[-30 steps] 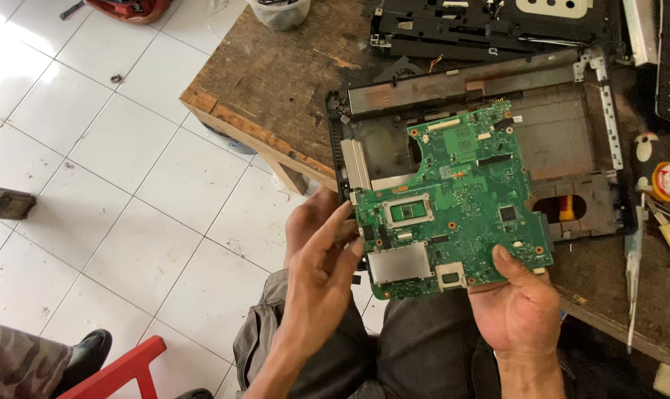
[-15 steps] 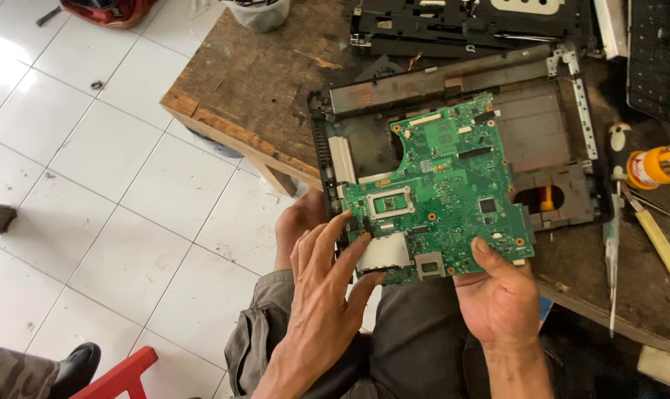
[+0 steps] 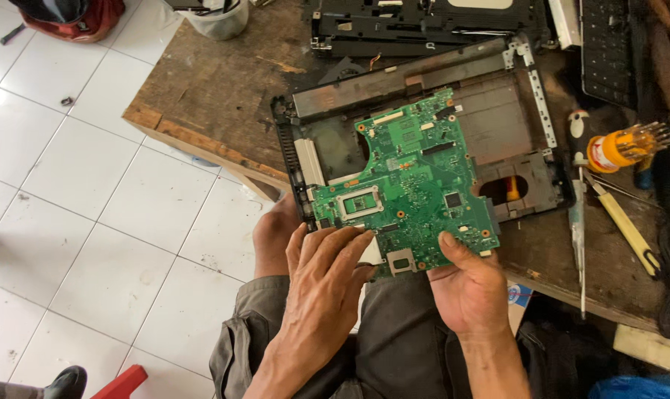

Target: The person removes a metal bracket from a laptop motherboard, then uses a syringe to apply a substance to a component on the board. They then use a yellow tool to scrape or clean the same area.

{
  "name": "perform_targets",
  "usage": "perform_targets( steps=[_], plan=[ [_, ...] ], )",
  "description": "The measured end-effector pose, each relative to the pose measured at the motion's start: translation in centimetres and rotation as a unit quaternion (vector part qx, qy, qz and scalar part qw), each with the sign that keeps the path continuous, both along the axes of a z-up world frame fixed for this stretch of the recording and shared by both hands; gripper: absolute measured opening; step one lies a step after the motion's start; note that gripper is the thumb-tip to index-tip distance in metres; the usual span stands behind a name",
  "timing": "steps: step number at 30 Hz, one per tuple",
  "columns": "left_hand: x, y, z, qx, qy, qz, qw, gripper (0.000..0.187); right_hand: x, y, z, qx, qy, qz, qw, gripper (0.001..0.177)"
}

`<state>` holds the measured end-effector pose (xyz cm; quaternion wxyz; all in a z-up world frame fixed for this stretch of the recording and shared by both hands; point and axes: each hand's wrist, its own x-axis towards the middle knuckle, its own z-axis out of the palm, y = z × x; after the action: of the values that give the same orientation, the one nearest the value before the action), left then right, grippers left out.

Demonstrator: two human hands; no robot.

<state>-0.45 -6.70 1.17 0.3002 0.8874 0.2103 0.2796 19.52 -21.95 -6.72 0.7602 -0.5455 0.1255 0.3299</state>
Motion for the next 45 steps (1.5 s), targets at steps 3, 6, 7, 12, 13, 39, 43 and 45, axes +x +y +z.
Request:
perform_targets(
  steps=[3,6,7,12,13,39,43,45],
  plan=[
    [0.1,0.0,0.5,-0.011,0.015,-0.014,1.000,0.037,-0.1,0.0,0.2,-0.006,0.001,-0.018,1.000,0.040],
    [0.5,-0.2,0.2,0.014,0.048,-0.016,0.999,0.057,-1.8,2.7,5.4,0.109,-0.039,0.023,0.993,0.072],
    [0.7,-0.6,0.5,0.014,0.047,-0.016,0.999,0.057,-1.5,2.1,4.5,0.109,-0.040,0.023,0.993,0.072],
    [1.3,-2.1,0.5,0.084,0.049,-0.028,0.995,0.057,-1.4,1.5,3.8,0.103,-0.042,0.031,0.993,0.044],
    [1.3,-2.0,0.6,0.084,0.049,-0.028,0.995,0.057,-1.3,1.3,3.6,0.103,-0.042,0.031,0.993,0.044],
    [-1.9,-3.5,-2.8,-0.661,-0.224,0.255,0.669,0.052,-1.3,-0.5,4.0,-0.011,-0.085,0.076,0.993,0.058],
    [-2.2,-3.6,-2.5,-0.643,-0.233,0.210,0.699,0.050,-2.4,0.8,8.7,0.025,-0.103,0.108,0.989,0.023],
    [-2.2,-3.4,-1.8,-0.634,-0.181,0.234,0.715,0.056,-3.1,1.1,11.4,-0.050,-0.151,0.116,0.980,0.046]
  ],
)
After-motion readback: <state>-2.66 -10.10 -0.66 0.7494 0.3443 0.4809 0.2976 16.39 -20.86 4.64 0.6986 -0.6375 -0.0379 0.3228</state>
